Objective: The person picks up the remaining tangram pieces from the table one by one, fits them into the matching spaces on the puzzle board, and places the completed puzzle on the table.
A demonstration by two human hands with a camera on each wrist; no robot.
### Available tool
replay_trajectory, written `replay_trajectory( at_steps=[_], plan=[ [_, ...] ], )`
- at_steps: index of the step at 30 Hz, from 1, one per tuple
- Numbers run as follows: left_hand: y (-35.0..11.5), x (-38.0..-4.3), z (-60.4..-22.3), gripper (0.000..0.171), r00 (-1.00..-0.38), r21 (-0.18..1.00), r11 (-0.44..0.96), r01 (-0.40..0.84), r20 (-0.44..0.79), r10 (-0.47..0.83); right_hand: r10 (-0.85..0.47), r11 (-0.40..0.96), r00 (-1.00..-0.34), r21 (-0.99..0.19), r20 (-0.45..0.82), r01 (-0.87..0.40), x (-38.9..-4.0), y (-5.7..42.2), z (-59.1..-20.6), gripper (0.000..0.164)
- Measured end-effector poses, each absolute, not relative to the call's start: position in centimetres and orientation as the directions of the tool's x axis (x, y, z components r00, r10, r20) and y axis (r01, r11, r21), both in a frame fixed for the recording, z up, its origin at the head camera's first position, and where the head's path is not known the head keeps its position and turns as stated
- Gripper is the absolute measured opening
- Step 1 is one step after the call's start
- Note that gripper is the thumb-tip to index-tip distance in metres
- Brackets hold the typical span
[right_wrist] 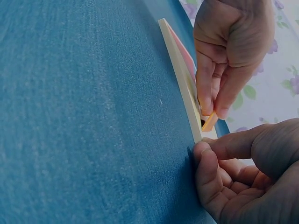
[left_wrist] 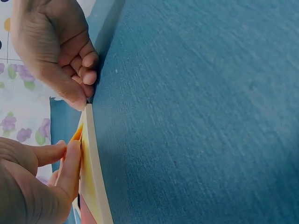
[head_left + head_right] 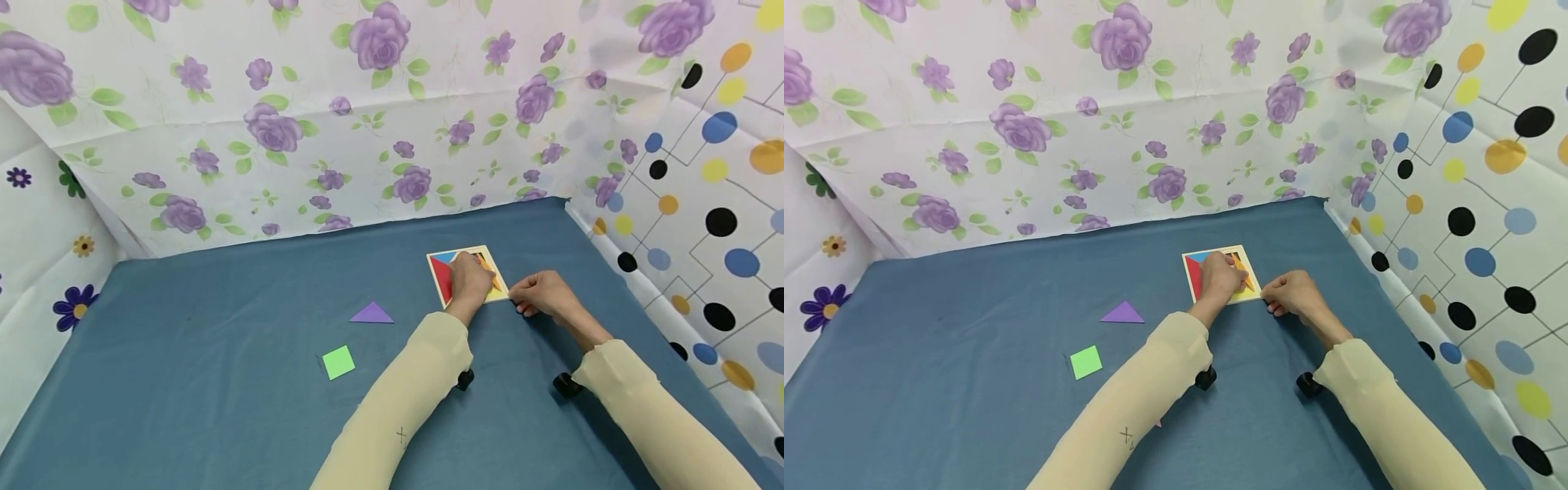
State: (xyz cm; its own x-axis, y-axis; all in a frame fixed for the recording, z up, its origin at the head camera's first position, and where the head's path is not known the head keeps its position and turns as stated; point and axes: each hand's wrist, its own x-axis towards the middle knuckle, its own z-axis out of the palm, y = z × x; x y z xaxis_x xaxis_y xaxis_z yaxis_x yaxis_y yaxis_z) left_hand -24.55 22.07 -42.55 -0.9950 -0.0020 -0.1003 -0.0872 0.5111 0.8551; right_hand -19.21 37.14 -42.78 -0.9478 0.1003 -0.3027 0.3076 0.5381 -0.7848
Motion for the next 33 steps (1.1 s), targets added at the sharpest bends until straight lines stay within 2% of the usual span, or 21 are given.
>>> replay_trajectory(
  at_steps=[8,17,24,33],
  plan=[
    [21.75,-24.35,-42.66,0.056,-0.995,0.828,0.559,-0.038,-0.086,0.059,0.1,0.536,-0.95,-0.788,-0.295,0.302,-19.21,37.21,-42.93,0.026],
    [21.72,-24.49,-42.45,0.047,-0.994,0.772,0.636,-0.021,-0.083,0.068,0.096,0.531,-0.95,-0.791,-0.298,0.302,-19.14,37.25,-42.95,0.026],
    [21.62,-24.65,-42.16,0.035,-0.994,0.638,0.77,-0.014,-0.091,0.058,0.093,0.532,-0.951,-0.793,-0.294,0.297,-19.2,37.26,-43.04,0.025],
    [21.54,-24.88,-42.37,0.042,-0.994,0.607,0.795,-0.002,-0.09,0.067,0.099,0.53,-0.948,-0.79,-0.303,0.308,-19.21,37.23,-42.8,0.024]
  ],
)
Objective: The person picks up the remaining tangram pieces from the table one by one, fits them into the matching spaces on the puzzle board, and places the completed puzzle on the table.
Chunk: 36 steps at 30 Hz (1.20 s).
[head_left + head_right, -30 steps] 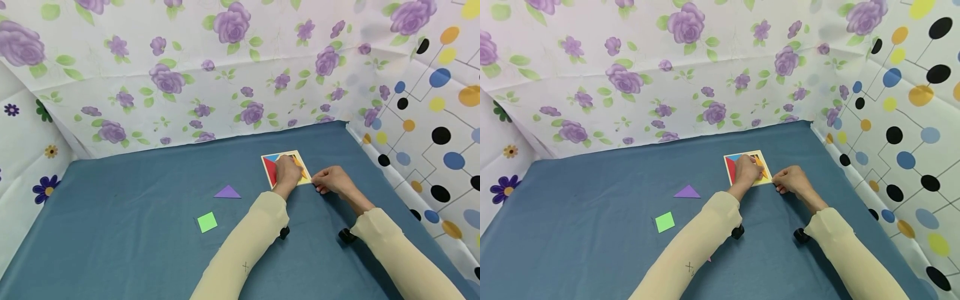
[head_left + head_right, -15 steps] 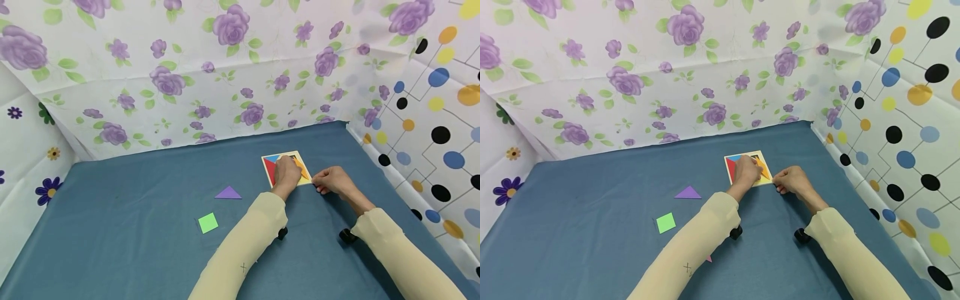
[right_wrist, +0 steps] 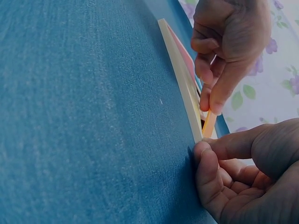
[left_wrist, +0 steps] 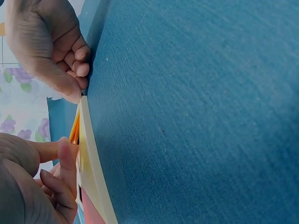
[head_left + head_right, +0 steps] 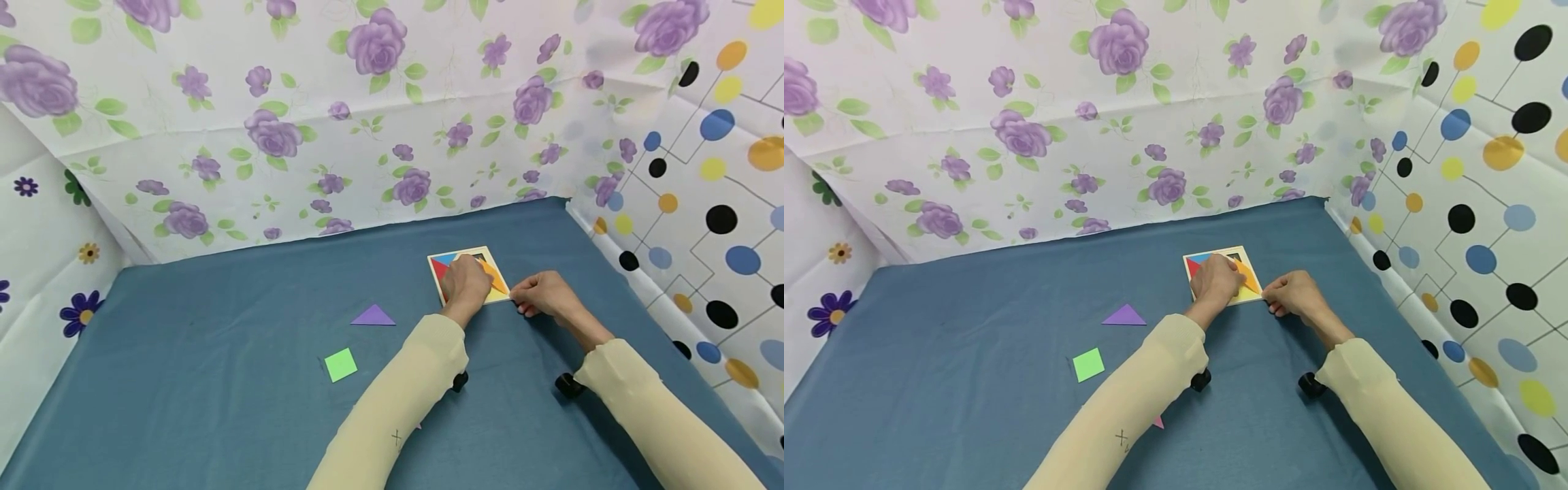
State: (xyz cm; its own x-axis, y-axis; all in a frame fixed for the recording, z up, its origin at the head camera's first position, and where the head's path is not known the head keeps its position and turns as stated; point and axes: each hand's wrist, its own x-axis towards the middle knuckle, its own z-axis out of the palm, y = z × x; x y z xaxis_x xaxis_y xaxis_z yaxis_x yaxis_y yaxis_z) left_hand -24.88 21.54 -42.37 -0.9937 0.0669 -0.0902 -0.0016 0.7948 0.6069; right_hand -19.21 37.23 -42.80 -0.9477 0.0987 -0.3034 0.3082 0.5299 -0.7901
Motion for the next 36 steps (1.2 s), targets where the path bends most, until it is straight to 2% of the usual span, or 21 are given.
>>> replay_trajectory(
  at_steps=[16,28,32,36],
  plan=[
    [21.65,-25.19,-42.3,0.043,-0.991,0.59,0.807,0.004,-0.104,0.081,0.105,0.536,-0.947,-0.785,-0.304,0.311,-19.26,37.35,-42.87,0.025],
    [21.26,-24.64,-41.93,0.043,-0.989,0.507,0.856,0.105,-0.037,0.143,0.107,0.539,-0.947,-0.783,-0.302,0.311,-19.25,37.28,-42.96,0.024],
    [21.14,-24.61,-42.31,0.037,-0.967,0.443,0.865,0.237,0.025,0.252,0.109,0.54,-0.948,-0.783,-0.3,0.31,-19.21,37.23,-43.01,0.024],
    [21.07,-24.38,-42.61,0.026,-0.9,0.232,0.87,0.435,0.076,0.429,0.116,0.539,-0.947,-0.781,-0.301,0.314,-19.25,37.19,-42.99,0.024]
  ],
)
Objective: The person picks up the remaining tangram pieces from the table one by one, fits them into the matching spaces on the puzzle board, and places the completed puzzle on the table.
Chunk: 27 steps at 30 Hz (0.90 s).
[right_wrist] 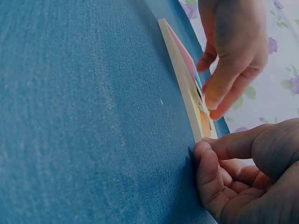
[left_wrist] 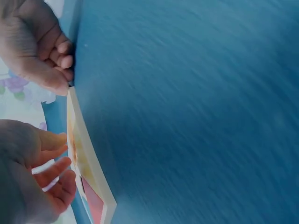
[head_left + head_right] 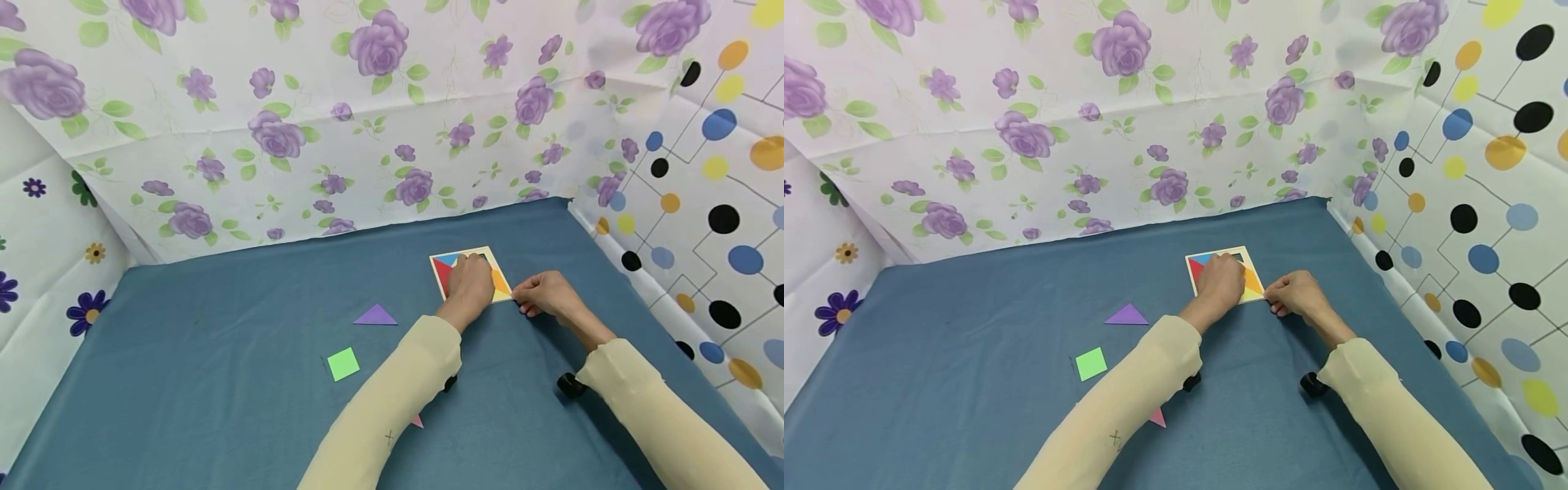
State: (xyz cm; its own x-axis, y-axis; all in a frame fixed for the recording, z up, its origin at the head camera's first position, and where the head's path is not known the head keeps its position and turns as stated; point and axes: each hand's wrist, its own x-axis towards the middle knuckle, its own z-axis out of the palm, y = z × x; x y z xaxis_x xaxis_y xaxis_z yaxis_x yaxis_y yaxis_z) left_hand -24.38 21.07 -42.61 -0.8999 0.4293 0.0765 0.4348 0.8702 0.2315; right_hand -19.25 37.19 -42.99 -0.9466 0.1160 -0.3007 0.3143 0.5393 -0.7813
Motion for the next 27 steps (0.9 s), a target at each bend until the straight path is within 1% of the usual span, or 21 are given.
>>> replay_trajectory(
  at_steps=[3,6,10,13,18,23,27],
  plan=[
    [21.1,-24.0,-42.6,0.024,-0.846,0.076,0.843,0.533,0.058,0.53,0.123,0.537,-0.945,-0.781,-0.302,0.319,-19.3,37.1,-42.9,0.024],
    [21.1,-23.6,-42.7,0.026,-0.806,0.01,0.806,0.592,0.031,0.591,0.12,0.536,-0.946,-0.782,-0.302,0.318,-19.3,37.1,-42.8,0.024],
    [21.0,-23.1,-42.8,0.026,-0.77,-0.023,0.77,0.638,0.015,0.638,0.121,0.53,-0.943,-0.784,-0.309,0.325,-19.3,37.1,-42.9,0.024],
    [20.8,-22.9,-42.9,0.028,-0.755,-0.048,0.754,0.655,0.016,0.656,0.121,0.528,-0.943,-0.784,-0.31,0.326,-19.3,37.0,-43.0,0.023],
    [20.5,-22.8,-42.9,0.03,-0.749,-0.077,0.747,0.66,0.014,0.663,0.127,0.529,-0.942,-0.782,-0.31,0.329,-19.4,37.0,-43.1,0.024],
    [20.2,-22.8,-42.9,0.03,-0.741,-0.073,0.74,0.669,0.012,0.671,0.13,0.53,-0.941,-0.78,-0.312,0.332,-19.3,36.9,-43.1,0.024],
    [20.0,-22.9,-42.9,0.028,-0.727,-0.071,0.727,0.683,0.018,0.686,0.128,0.535,-0.941,-0.777,-0.313,0.331,-19.3,37.0,-43.0,0.024]
  ],
)
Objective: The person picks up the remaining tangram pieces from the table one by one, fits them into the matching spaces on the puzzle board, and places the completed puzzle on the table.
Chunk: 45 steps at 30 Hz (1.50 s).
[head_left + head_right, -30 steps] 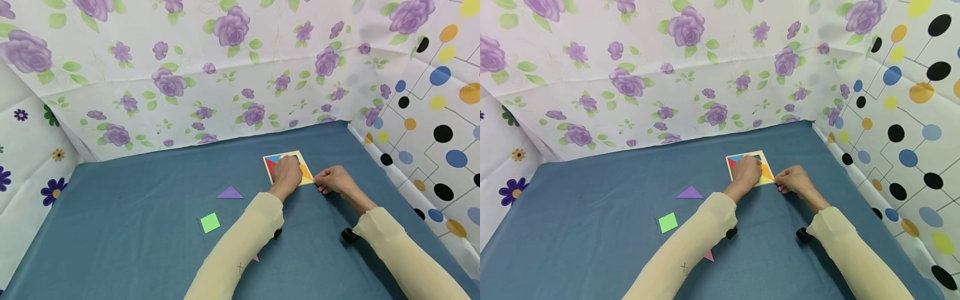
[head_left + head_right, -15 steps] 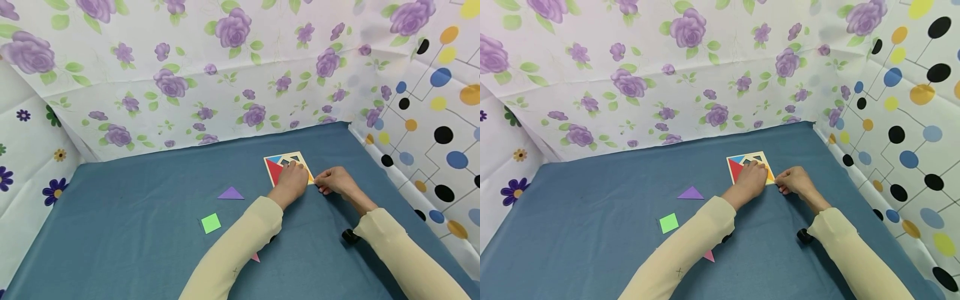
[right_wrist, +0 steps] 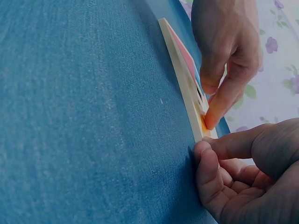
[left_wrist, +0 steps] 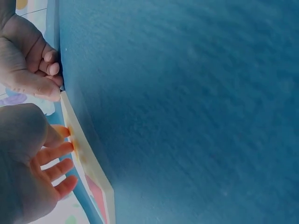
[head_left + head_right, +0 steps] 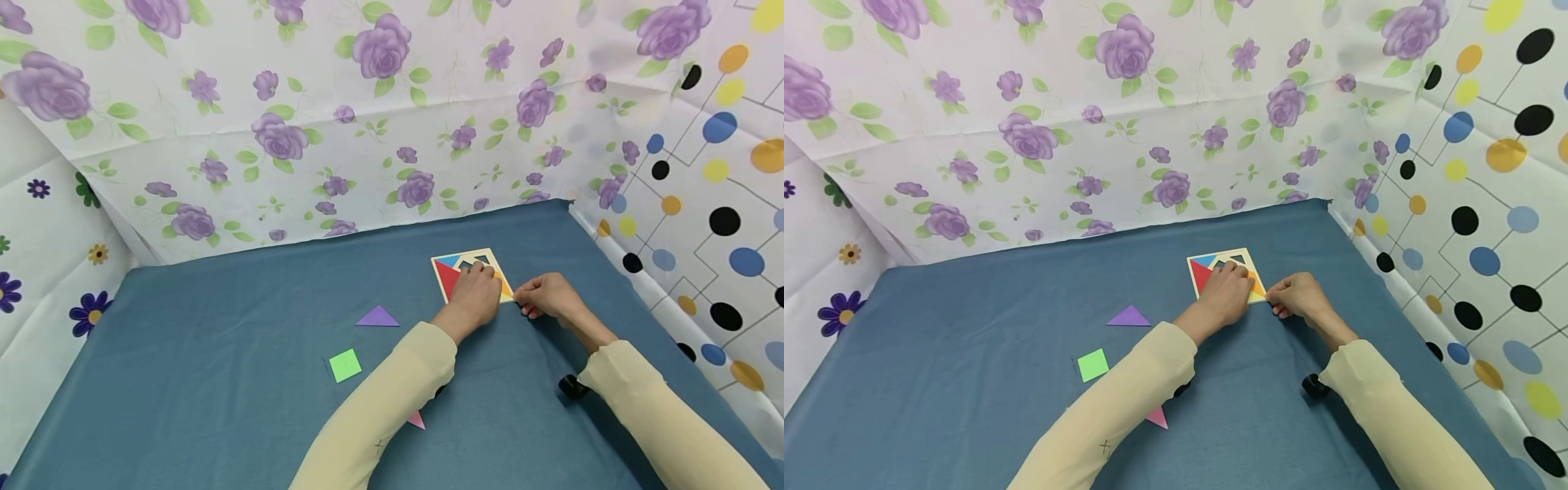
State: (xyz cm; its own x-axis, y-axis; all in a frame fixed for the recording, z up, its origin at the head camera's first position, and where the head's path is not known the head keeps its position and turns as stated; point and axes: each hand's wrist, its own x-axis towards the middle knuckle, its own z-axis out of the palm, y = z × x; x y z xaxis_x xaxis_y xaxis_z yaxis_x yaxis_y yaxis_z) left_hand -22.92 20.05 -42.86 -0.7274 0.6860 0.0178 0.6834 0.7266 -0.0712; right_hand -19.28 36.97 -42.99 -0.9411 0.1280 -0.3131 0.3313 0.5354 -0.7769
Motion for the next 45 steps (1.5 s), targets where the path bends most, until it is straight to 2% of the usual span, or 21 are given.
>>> replay_trajectory(
  at_steps=[8,16,20,30,39,45],
  plan=[
    [19.6,-23.1,-42.7,0.025,-0.706,-0.049,0.706,0.707,0.006,0.708,0.124,0.542,-0.938,-0.77,-0.324,0.338,-19.3,37.1,-42.9,0.025],
    [19.0,-22.9,-42.7,0.03,-0.693,-0.091,0.69,0.718,-0.002,0.721,0.126,0.546,-0.941,-0.77,-0.315,0.331,-19.4,37.0,-43.0,0.025],
    [18.9,-23.1,-42.7,0.028,-0.686,-0.075,0.685,0.725,0.01,0.727,0.129,0.55,-0.939,-0.765,-0.318,0.335,-19.4,37.0,-43.0,0.026],
    [18.6,-23.3,-42.8,0.029,-0.699,0.012,0.699,0.715,-0.004,0.715,0.116,0.561,-0.943,-0.763,-0.312,0.321,-19.3,37.0,-43.1,0.027],
    [18.1,-24.0,-42.3,0.037,-0.722,0.074,0.718,0.692,0.09,0.686,0.114,0.56,-0.944,-0.765,-0.311,0.319,-19.3,37.0,-43.0,0.026],
    [16.7,-24.0,-41.4,0.037,-0.709,0.18,0.687,0.704,0.117,0.695,0.116,0.556,-0.943,-0.766,-0.312,0.322,-19.4,37.1,-43.1,0.026]
  ],
)
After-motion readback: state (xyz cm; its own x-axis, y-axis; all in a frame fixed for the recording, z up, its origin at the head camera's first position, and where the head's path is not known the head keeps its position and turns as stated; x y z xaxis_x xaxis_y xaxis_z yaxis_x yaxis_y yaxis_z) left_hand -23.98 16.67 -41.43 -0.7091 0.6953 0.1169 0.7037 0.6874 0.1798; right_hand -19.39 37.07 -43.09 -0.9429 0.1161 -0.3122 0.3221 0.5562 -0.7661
